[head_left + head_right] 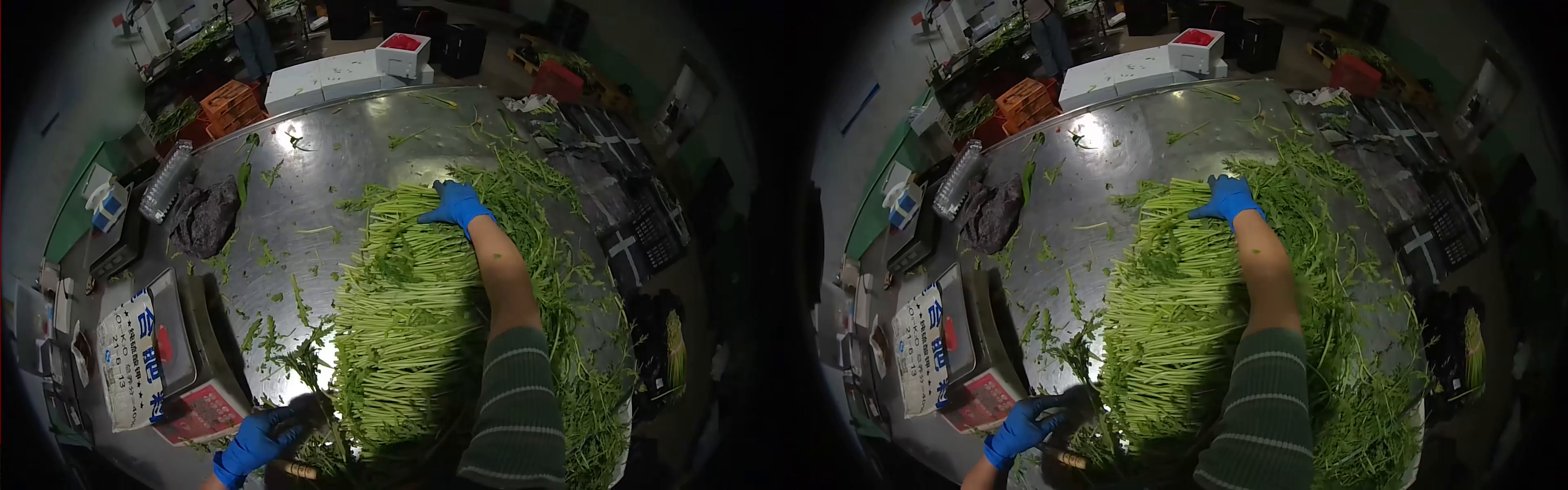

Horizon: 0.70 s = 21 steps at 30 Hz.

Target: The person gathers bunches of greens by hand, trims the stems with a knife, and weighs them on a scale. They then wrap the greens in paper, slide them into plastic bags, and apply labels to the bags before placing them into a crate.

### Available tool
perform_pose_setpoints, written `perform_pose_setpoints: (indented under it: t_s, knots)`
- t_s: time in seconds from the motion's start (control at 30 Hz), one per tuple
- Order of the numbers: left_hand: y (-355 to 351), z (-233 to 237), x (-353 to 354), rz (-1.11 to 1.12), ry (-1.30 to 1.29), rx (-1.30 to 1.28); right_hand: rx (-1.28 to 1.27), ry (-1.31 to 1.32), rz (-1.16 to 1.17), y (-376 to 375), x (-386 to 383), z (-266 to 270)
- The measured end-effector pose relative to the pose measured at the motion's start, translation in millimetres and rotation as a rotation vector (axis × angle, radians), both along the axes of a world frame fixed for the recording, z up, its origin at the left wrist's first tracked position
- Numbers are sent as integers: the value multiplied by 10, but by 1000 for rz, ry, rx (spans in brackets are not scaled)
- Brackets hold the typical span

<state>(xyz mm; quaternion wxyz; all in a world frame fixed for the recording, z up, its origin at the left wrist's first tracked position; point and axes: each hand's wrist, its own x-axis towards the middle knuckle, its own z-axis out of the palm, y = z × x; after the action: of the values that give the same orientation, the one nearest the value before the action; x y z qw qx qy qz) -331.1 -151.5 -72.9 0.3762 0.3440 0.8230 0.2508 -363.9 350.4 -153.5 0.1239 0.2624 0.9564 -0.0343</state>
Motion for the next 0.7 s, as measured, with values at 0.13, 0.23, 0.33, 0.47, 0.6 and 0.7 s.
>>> perform_pose_setpoints:
  t_s: [0.13, 0.23, 0.33, 0.47, 0.6, 0.7]
  knots:
    - [505, 143, -60, -131, -2, 184, -303, -149, 114, -201, 255, 289]
    - [868, 72, -164, -225, 18, 312, -389, -247, 226, -448, 527, 387]
    - [1569, 229, -161, -455, 385, 456, -358, -175, 284, -626, 584, 337]
    - [2395, 26, -254, -658, 915, 591, -11, 114, 430, -1316, 1060, 663]
    - [2429, 137, -56, -724, 392, 121, 239, 371, 387, -1774, 1541, 490]
    - [2265, -61, 66, -703, 624, -31, 339, 557, 291, -2029, 1659, 346]
